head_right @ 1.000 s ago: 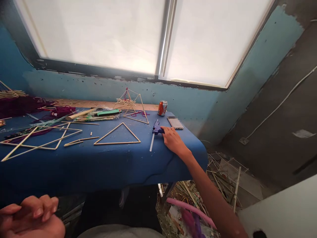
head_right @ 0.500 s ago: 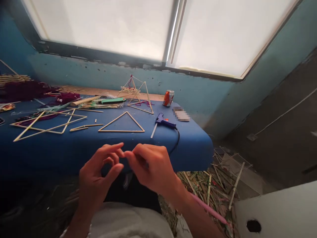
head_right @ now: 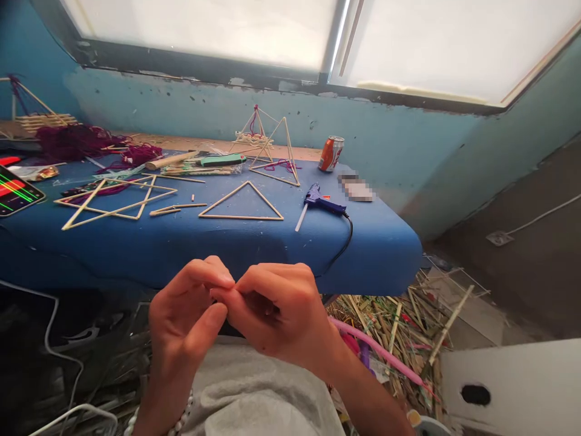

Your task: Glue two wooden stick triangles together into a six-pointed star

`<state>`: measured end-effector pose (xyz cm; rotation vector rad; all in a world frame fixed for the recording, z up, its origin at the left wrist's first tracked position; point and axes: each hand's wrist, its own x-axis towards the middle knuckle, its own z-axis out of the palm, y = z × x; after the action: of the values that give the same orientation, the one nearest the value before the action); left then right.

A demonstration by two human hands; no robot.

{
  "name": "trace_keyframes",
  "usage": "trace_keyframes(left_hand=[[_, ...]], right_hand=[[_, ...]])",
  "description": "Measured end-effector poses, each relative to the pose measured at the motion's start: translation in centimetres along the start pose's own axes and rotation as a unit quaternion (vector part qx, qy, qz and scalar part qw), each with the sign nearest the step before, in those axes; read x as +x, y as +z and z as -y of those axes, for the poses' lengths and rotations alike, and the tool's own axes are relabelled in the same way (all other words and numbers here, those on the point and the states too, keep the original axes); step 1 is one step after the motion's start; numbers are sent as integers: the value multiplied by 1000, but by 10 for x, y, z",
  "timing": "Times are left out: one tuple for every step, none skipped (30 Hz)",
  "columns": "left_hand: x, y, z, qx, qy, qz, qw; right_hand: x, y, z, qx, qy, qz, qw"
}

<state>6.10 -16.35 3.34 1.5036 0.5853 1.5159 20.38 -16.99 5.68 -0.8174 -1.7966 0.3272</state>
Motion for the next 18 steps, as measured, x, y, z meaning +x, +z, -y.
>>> trace_keyframes(left_hand=[[0,1,-2,-22,-19,6,1000],[0,1,-4,-43,-40,10,998],[0,2,-6,-61,-62,11,996],[0,2,-7,-75,-83,9,994],[0,2,-9,-85,-105,2,991],[0,2,-9,-92,-122,-5,988],[0,2,-9,-95,-136,-10,986],[-1,2,-8,-98,-143,-14,985],[-1,2,-7,-101,-148,-14,984],[-2,2,-5,-105,-149,-12,983],[-2,2,-3,-111,-148,-11,983],[-3,3,-2,-116,-148,-12,982],[-3,3,-1,-120,-150,-14,981],[-4,4,0,-122,-151,-15,981],[-4,4,0,-123,-152,-16,981],[-4,5,-1,-122,-153,-17,981],[-4,5,-2,-121,-154,-18,981],[-4,6,-3,-120,-154,-19,981]], right_hand=[[0,1,1,10,10,5,1000],[-1,1,2,20,21,9,1000],[-2,2,3,30,31,11,999],[-2,2,3,39,39,12,998],[-3,2,4,44,44,12,998],[-3,3,3,47,46,11,998],[-4,3,3,47,47,12,998],[-4,3,3,44,47,13,998],[-5,3,2,40,48,15,998],[-5,3,2,35,49,16,998],[-5,3,2,31,51,16,998],[-6,3,2,26,52,16,998],[-6,3,3,22,53,16,998],[-6,2,3,18,54,16,998],[-7,2,3,13,55,17,998],[-7,2,4,8,56,19,998],[-8,2,4,4,57,21,998],[-8,2,4,0,56,23,998]])
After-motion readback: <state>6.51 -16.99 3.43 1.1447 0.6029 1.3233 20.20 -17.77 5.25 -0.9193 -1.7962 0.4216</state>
